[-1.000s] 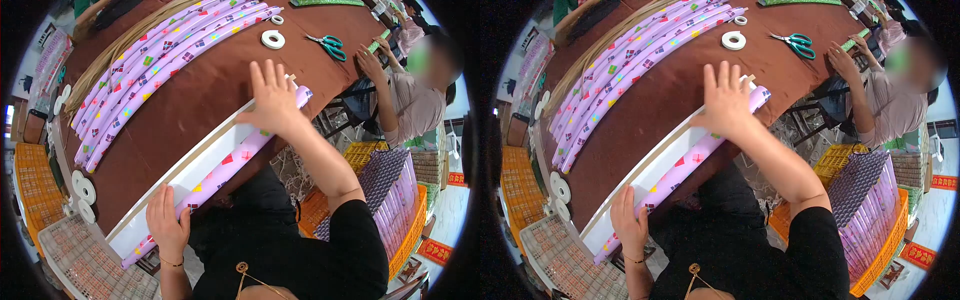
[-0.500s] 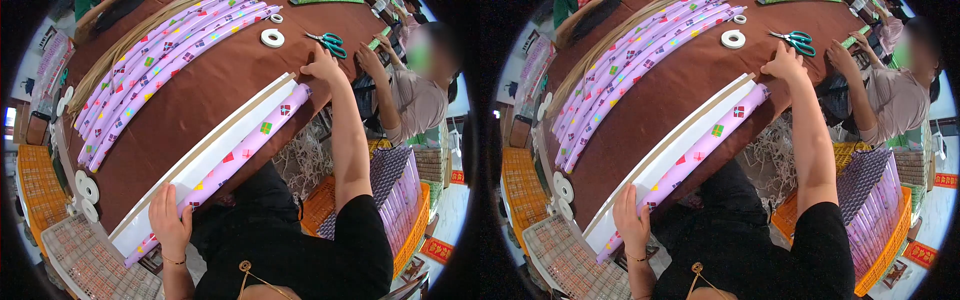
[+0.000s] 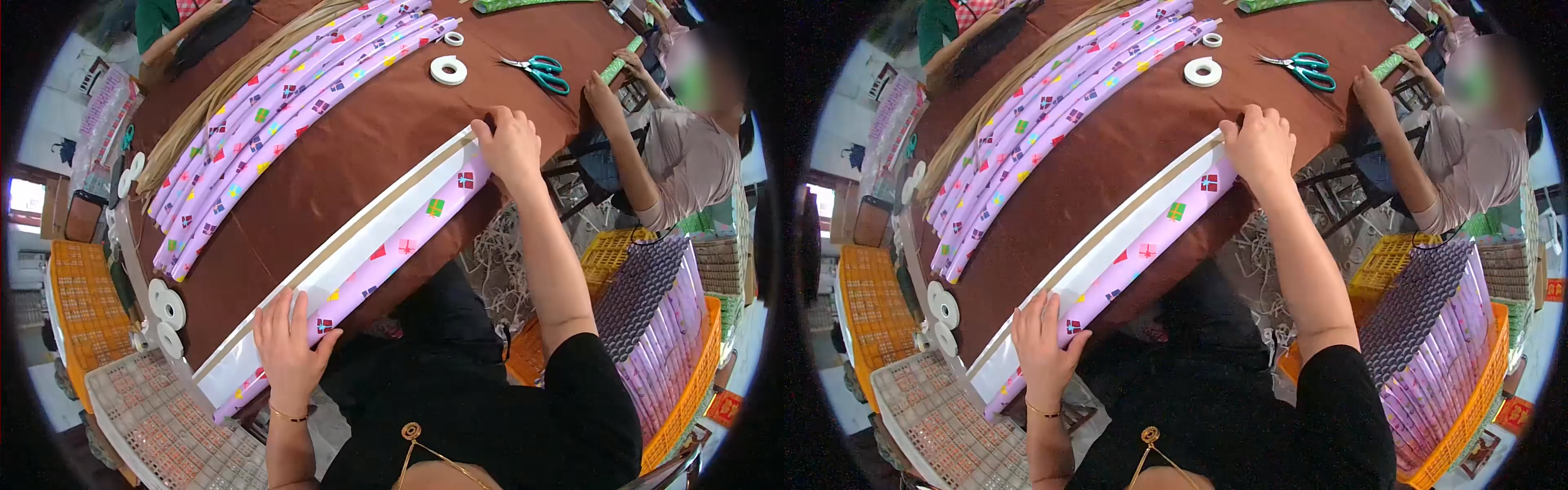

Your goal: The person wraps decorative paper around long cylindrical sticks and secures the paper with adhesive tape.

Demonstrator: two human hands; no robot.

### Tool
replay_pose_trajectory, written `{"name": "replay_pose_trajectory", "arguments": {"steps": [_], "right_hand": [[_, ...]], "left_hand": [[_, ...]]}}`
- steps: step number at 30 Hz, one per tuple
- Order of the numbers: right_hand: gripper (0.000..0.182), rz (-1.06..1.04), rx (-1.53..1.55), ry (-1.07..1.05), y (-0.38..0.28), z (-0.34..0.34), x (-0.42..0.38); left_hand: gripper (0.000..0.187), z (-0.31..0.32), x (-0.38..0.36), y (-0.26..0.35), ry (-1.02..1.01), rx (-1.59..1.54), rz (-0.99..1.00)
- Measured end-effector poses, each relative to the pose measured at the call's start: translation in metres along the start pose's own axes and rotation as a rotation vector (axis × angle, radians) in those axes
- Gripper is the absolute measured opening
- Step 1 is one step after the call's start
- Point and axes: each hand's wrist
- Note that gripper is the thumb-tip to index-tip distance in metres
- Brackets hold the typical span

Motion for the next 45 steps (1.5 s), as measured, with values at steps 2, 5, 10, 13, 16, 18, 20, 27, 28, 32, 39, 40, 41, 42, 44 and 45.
{"name": "replay_pose_trajectory", "arguments": {"steps": [2, 5, 10, 13, 16, 18, 20, 27, 28, 32, 39, 40, 41, 42, 44, 45], "right_hand": [[0.036, 0.037, -0.016, 0.068, -0.001, 0.005, -0.002], [0.033, 0.048, 0.018, 0.104, 0.000, 0.008, -0.004], [0.033, 0.057, 0.149, 0.116, 0.003, 0.003, -0.010], [0.032, 0.046, 0.201, 0.117, 0.007, -0.001, -0.013], [0.034, 0.041, 0.288, 0.120, 0.007, -0.005, -0.015], [0.034, 0.034, 0.349, 0.127, 0.005, -0.003, -0.012], [0.037, 0.013, 0.475, 0.179, 0.004, 0.001, -0.008], [0.039, 0.026, 0.376, 0.098, -0.008, 0.009, 0.003], [0.038, 0.012, 0.308, 0.173, -0.010, 0.014, 0.000], [0.031, 0.039, 0.299, 0.344, -0.014, 0.021, -0.007], [0.031, 0.022, 0.324, 0.348, -0.011, 0.023, -0.010], [0.031, 0.019, 0.322, 0.358, -0.011, 0.023, -0.010], [0.030, 0.018, 0.320, 0.366, -0.011, 0.023, -0.010], [0.030, 0.024, 0.320, 0.365, -0.010, 0.025, -0.010], [0.029, -0.010, 0.355, 0.391, -0.009, 0.027, -0.010], [0.029, -0.009, 0.357, 0.389, -0.008, 0.028, -0.010]], "left_hand": [[0.069, -0.002, 0.008, 0.010, -0.001, 0.001, 0.035], [0.068, -0.005, 0.036, 0.041, -0.001, -0.038, 0.110], [0.061, 0.009, 0.067, 0.098, 0.044, -0.154, 0.288], [0.055, 0.024, 0.070, 0.101, -0.060, -0.145, 0.253], [0.052, 0.018, 0.072, 0.097, 0.013, -0.157, 0.284], [0.054, 0.015, 0.074, 0.094, 0.058, -0.113, 0.261], [0.054, 0.017, 0.074, 0.092, 0.080, -0.104, 0.264], [0.043, 0.024, 0.085, 0.098, 0.128, -0.202, 0.308], [0.040, 0.024, 0.092, 0.100, 0.167, -0.253, 0.316], [0.035, 0.029, 0.146, 0.114, 0.133, -0.359, 0.245], [0.036, 0.046, 0.217, 0.147, -0.278, -0.408, 0.107], [0.035, 0.048, 0.221, 0.152, -0.282, -0.382, 0.103], [0.034, 0.050, 0.224, 0.155, -0.289, -0.355, 0.098], [0.034, 0.051, 0.227, 0.158, -0.294, -0.353, 0.101], [0.034, 0.050, 0.231, 0.162, -0.382, -0.405, 0.026], [0.034, 0.048, 0.232, 0.163, -0.385, -0.403, 0.025]]}}
Point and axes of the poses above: each hand's wrist, its own x-axis towards the middle knuckle, its own z-axis out of the palm, y = z × x, and after that the axes turned 14 degrees about -z, right-handed
